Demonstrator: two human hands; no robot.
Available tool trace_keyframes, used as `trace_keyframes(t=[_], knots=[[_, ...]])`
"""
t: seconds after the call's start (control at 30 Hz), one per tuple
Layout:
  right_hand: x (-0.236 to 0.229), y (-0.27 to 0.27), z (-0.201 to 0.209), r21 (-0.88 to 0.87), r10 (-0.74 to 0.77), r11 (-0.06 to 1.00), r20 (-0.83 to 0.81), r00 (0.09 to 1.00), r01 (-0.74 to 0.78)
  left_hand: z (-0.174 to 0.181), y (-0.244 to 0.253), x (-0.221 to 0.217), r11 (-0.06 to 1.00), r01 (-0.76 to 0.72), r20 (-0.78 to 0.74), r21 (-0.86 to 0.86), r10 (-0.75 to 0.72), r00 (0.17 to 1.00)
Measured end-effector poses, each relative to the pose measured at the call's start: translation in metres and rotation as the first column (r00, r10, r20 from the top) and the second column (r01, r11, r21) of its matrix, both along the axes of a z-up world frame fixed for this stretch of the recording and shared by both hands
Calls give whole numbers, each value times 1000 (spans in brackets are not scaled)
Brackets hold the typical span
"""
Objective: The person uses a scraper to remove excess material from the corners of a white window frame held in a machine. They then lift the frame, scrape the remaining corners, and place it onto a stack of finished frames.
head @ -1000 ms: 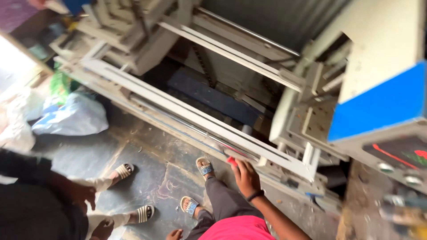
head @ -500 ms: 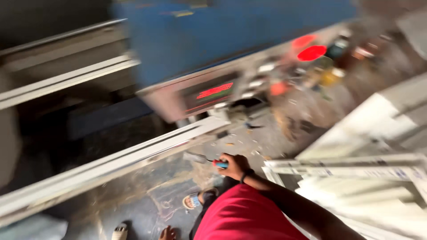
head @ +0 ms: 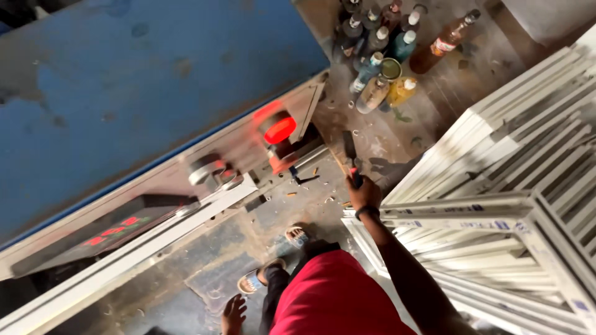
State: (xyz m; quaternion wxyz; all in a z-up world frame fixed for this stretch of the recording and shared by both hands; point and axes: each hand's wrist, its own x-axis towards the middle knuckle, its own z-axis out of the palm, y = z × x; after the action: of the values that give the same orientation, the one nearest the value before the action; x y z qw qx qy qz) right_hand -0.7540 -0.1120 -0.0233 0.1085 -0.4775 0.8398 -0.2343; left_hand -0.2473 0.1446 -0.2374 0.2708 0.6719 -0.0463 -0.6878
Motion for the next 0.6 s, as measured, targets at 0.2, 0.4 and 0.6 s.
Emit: trace_keyframes(t=[0.2, 0.4, 0.6], knots=[[-74, -79, -54, -125, 58, 990, -86, 995, -68, 10, 37, -41, 933, -306, -26, 189, 316, 948], [-88, -120, -74, -211, 243, 903, -470, 849, -375, 31, 118, -95, 947, -311, 341, -77, 318, 884], [17, -119, -7, -277, 398, 849, -226, 889, -451, 5, 171, -140, 877, -480, 309, -36, 466, 829]])
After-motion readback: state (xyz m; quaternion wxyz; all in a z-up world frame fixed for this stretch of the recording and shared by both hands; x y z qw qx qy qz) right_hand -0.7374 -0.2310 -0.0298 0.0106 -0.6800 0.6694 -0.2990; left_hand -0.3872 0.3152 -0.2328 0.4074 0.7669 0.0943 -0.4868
